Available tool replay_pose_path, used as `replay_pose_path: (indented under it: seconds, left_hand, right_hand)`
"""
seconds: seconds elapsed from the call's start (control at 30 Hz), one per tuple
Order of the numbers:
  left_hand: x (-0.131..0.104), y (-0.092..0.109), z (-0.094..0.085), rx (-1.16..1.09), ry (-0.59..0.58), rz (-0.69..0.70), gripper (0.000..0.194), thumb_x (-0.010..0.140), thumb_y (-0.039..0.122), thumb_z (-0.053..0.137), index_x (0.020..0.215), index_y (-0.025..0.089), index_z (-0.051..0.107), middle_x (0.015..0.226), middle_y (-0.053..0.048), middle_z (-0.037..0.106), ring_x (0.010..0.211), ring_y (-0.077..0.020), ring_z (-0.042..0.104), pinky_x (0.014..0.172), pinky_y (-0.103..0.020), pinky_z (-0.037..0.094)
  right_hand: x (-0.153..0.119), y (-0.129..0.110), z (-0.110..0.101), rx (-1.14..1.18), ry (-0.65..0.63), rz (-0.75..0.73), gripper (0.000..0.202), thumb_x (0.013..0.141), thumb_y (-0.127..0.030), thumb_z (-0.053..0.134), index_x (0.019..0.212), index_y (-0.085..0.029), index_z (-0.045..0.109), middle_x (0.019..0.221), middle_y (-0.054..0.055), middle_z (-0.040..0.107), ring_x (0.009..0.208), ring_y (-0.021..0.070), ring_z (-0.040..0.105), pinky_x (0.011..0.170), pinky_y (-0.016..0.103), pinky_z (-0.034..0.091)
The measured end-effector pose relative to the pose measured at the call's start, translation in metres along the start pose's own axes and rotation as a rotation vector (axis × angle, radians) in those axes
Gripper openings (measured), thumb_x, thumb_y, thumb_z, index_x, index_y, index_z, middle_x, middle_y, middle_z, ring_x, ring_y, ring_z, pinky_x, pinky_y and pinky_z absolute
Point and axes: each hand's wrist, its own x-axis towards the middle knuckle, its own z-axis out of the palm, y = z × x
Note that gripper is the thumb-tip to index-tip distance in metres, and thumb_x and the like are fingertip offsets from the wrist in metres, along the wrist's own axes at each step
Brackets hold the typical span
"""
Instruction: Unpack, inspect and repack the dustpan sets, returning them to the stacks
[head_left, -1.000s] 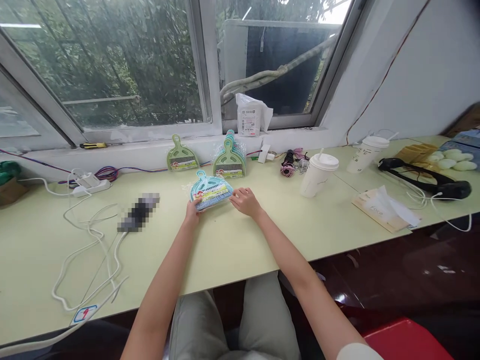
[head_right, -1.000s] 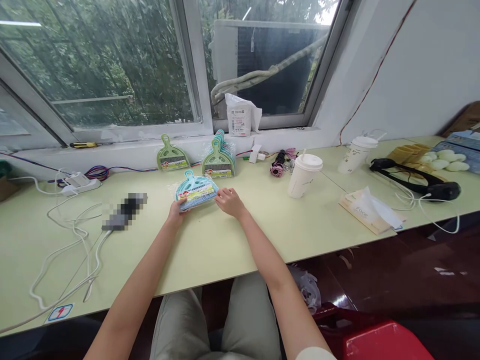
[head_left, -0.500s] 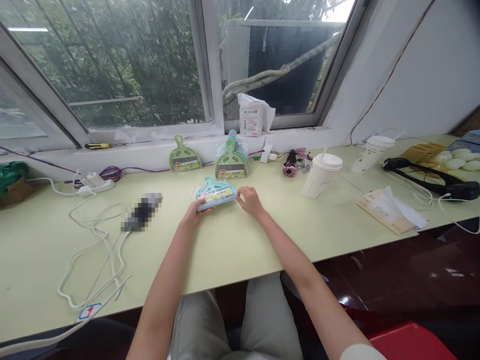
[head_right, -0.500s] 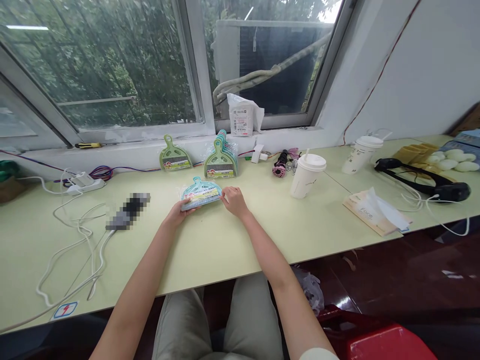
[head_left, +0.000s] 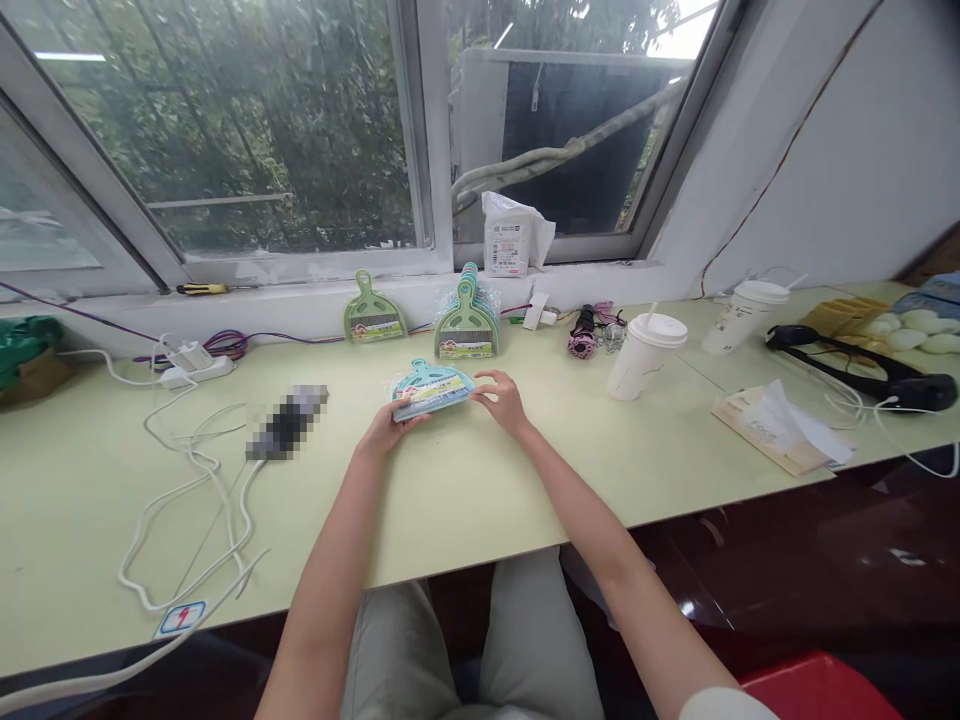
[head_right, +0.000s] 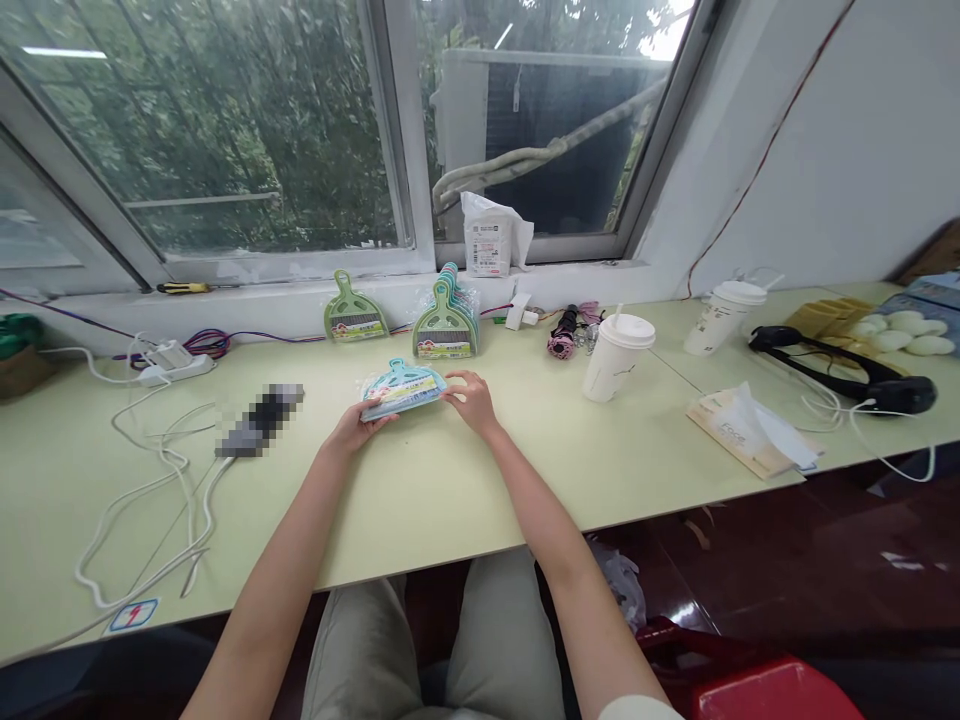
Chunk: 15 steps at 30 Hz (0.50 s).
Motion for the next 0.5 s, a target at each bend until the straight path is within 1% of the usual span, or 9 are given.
replay_pose_path:
  seconds: [0.07, 0.13, 0.2, 0.27, 0.37, 0.5]
  left_hand:
    - [-0.0008, -0.0004, -0.0002, 0.045, -0.025, -0.024, 0.054, 0.082, 0.015, 0.057, 0.133, 0.008, 0.043, 0.106, -0.016, 0.068, 0.081, -0.0228, 0.071, 0.064, -0.024, 0.061]
    - [-0.0012, -0.0007, 0.0, 0.107, -0.061, -0.03, 0.051, 0.081, 0.016, 0.059, 0.13, 0.007, 0.047, 0.107, -0.017, 0.068, 0.081, -0.0231, 0.071, 0.065, -0.025, 0.061]
    - [-0.0011, -0.001, 0.0004, 0.177, -0.104, -0.025, 0.048, 0.081, 0.019, 0.062, 0.126, 0.007, 0.051, 0.107, -0.017, 0.068, 0.079, -0.0222, 0.071, 0.063, -0.023, 0.061]
    - [-0.0011, -0.0015, 0.0014, 0.239, -0.126, -0.021, 0.046, 0.079, 0.02, 0.065, 0.122, 0.006, 0.053, 0.106, -0.018, 0.068, 0.072, -0.0199, 0.071, 0.057, -0.019, 0.059]
    - [-0.0025, -0.003, 0.0043, 0.296, -0.136, -0.013, 0.049, 0.075, 0.017, 0.07, 0.12, 0.005, 0.054, 0.105, -0.02, 0.068, 0.064, -0.0173, 0.07, 0.048, -0.017, 0.056]
    - [-0.0042, -0.0065, 0.0085, 0.315, -0.178, -0.018, 0.053, 0.074, 0.015, 0.072, 0.122, 0.006, 0.053, 0.101, -0.02, 0.069, 0.059, -0.0169, 0.068, 0.046, -0.019, 0.055]
  right_hand:
    - [0.0008, 0.0003, 0.0028, 0.105, 0.007, 0.054, 0.02, 0.086, -0.039, 0.058, 0.076, -0.026, 0.07, 0.1, 0.004, 0.068, 0.096, 0.0217, 0.061, 0.088, 0.036, 0.041]
    - [0.0014, 0.0014, 0.0039, 0.16, 0.034, 0.123, 0.022, 0.085, -0.042, 0.058, 0.076, -0.024, 0.067, 0.089, 0.003, 0.069, 0.084, 0.0201, 0.062, 0.083, 0.034, 0.043]
    - [0.0015, 0.0032, 0.0038, 0.149, 0.08, 0.198, 0.024, 0.083, -0.046, 0.059, 0.074, -0.023, 0.064, 0.082, 0.002, 0.069, 0.071, 0.0179, 0.059, 0.078, 0.032, 0.044]
    - [0.0012, 0.0047, 0.0036, 0.107, 0.103, 0.259, 0.027, 0.082, -0.048, 0.058, 0.071, -0.023, 0.06, 0.079, 0.001, 0.067, 0.061, 0.0151, 0.053, 0.072, 0.03, 0.043]
    - [0.0, 0.005, 0.0046, 0.041, 0.087, 0.296, 0.029, 0.082, -0.049, 0.055, 0.07, -0.023, 0.056, 0.072, -0.002, 0.063, 0.054, 0.0129, 0.045, 0.063, 0.027, 0.039]
    - [-0.0006, 0.0029, 0.0065, -0.004, 0.07, 0.322, 0.029, 0.083, -0.049, 0.053, 0.069, -0.024, 0.053, 0.064, -0.004, 0.054, 0.053, 0.0126, 0.04, 0.057, 0.025, 0.033]
